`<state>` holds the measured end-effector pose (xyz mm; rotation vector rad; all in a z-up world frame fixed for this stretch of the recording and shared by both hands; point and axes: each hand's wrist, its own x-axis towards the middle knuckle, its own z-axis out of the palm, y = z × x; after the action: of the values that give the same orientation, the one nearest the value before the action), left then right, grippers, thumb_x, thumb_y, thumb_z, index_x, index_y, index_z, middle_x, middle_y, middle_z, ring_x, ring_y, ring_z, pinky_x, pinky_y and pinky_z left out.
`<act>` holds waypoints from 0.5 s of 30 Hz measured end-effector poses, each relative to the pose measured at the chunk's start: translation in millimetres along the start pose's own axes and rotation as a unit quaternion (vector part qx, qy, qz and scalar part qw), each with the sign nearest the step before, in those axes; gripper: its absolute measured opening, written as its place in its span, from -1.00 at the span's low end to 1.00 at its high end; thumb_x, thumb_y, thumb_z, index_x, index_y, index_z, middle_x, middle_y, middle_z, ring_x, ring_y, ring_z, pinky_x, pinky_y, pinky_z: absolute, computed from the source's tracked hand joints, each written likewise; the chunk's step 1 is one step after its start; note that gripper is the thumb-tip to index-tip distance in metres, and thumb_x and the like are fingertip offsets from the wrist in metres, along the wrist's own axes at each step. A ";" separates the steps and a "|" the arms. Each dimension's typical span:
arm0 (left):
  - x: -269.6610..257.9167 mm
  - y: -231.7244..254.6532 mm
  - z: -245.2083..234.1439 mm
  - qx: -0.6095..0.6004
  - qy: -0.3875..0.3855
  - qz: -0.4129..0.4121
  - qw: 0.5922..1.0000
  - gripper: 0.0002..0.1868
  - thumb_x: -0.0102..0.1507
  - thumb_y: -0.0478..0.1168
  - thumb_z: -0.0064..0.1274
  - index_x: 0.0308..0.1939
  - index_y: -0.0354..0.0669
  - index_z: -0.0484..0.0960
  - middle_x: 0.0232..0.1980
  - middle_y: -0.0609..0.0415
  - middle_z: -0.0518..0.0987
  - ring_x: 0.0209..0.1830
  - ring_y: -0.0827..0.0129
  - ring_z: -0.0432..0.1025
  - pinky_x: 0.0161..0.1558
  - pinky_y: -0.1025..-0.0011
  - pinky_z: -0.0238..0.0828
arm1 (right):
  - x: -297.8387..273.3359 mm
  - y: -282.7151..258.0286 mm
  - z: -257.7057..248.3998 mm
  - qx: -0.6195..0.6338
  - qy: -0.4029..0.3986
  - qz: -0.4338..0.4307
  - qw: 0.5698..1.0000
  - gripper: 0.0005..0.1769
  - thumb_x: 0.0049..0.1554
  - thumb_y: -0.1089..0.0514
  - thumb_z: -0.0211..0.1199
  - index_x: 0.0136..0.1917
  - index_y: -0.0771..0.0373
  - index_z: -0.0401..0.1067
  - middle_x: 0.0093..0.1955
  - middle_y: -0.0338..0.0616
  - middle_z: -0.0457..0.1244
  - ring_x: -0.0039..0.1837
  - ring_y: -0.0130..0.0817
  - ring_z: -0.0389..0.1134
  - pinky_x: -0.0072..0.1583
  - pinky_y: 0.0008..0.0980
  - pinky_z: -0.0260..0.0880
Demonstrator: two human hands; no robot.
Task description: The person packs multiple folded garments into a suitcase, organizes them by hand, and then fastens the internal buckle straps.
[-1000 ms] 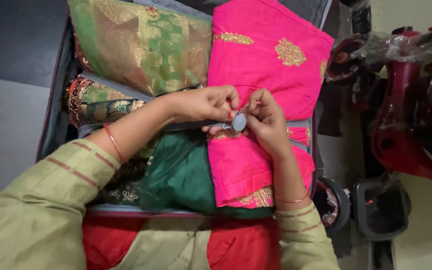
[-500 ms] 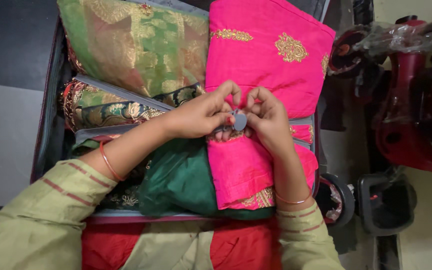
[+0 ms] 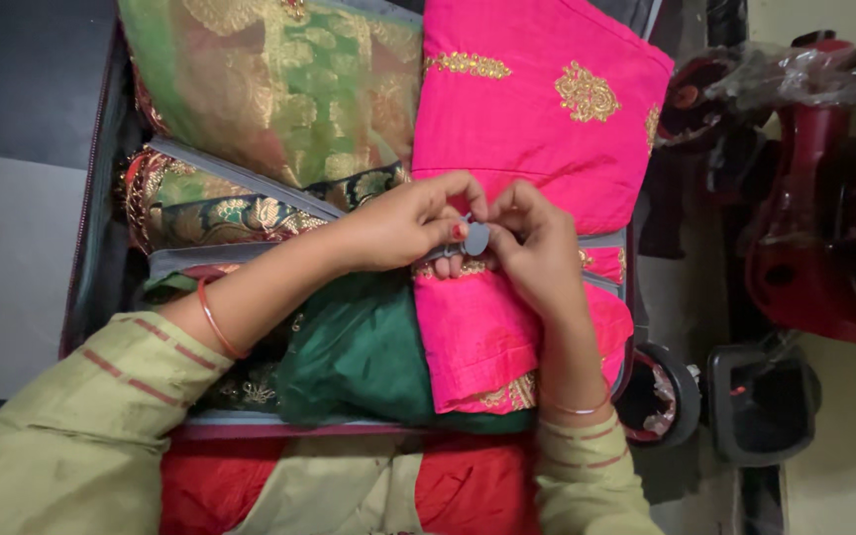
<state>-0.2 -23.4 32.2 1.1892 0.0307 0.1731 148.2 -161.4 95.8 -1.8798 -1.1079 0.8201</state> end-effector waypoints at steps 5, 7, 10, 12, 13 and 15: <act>-2.6 2.0 4.8 0.025 0.031 -0.017 0.999 -0.86 0.41 -0.40 -0.16 0.03 -0.22 0.45 -0.33 0.02 0.66 -0.42 0.51 0.56 -0.41 0.50 0.52 | -9.3 20.3 6.4 0.053 0.039 -0.051 0.997 -0.86 0.14 0.51 0.22 -0.08 0.37 0.38 -0.17 -0.16 0.38 -0.17 -0.56 0.38 -0.15 -0.56 0.36; -2.1 0.0 3.3 0.031 0.032 -0.023 0.999 -0.85 0.40 -0.42 -0.18 0.02 -0.24 0.46 -0.34 0.02 0.67 -0.43 0.51 0.56 -0.43 0.49 0.50 | -16.8 23.1 8.7 0.051 0.051 -0.050 0.996 -0.88 0.12 0.49 0.23 -0.08 0.38 0.40 -0.16 -0.20 0.39 -0.11 -0.55 0.41 -0.06 -0.52 0.44; 1.8 -4.0 1.7 0.028 0.021 -0.019 0.999 -0.83 0.39 -0.43 -0.17 0.03 -0.23 0.44 -0.33 0.05 0.67 -0.44 0.51 0.57 -0.42 0.51 0.54 | -25.9 21.7 12.9 -0.042 0.085 -0.122 0.988 -0.89 0.10 0.47 0.31 -0.10 0.39 0.45 -0.16 -0.18 0.38 -0.04 -0.49 0.42 0.12 -0.38 0.45; 2.2 -8.2 2.2 0.022 0.019 -0.015 0.999 -0.80 0.37 -0.45 -0.17 0.06 -0.21 0.41 -0.38 0.03 0.64 -0.48 0.50 0.55 -0.48 0.51 0.48 | -28.6 19.4 14.4 -0.092 0.096 -0.170 0.976 -0.89 0.09 0.46 0.34 -0.11 0.39 0.48 -0.17 -0.15 0.37 -0.03 -0.44 0.42 0.28 -0.27 0.40; 3.1 -10.3 1.9 0.019 0.017 -0.014 1.000 -0.78 0.36 -0.46 -0.17 0.07 -0.20 0.39 -0.40 0.02 0.63 -0.49 0.50 0.53 -0.51 0.51 0.45 | -28.9 18.3 14.2 -0.097 0.093 -0.183 0.974 -0.89 0.09 0.46 0.33 -0.10 0.38 0.48 -0.17 -0.14 0.38 -0.04 -0.41 0.43 0.36 -0.21 0.37; 5.9 -15.8 4.6 -0.006 0.022 -0.008 1.000 -0.79 0.36 -0.47 -0.17 0.06 -0.21 0.38 -0.42 0.02 0.61 -0.52 0.49 0.52 -0.51 0.52 0.46 | -33.8 17.0 12.3 -0.109 0.082 -0.197 0.971 -0.89 0.09 0.43 0.33 -0.09 0.37 0.49 -0.15 -0.12 0.39 -0.03 -0.35 0.45 0.44 -0.14 0.33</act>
<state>8.0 -32.5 19.7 1.1732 0.0778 0.1851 130.9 -193.4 79.7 -1.7771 -1.4492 0.3214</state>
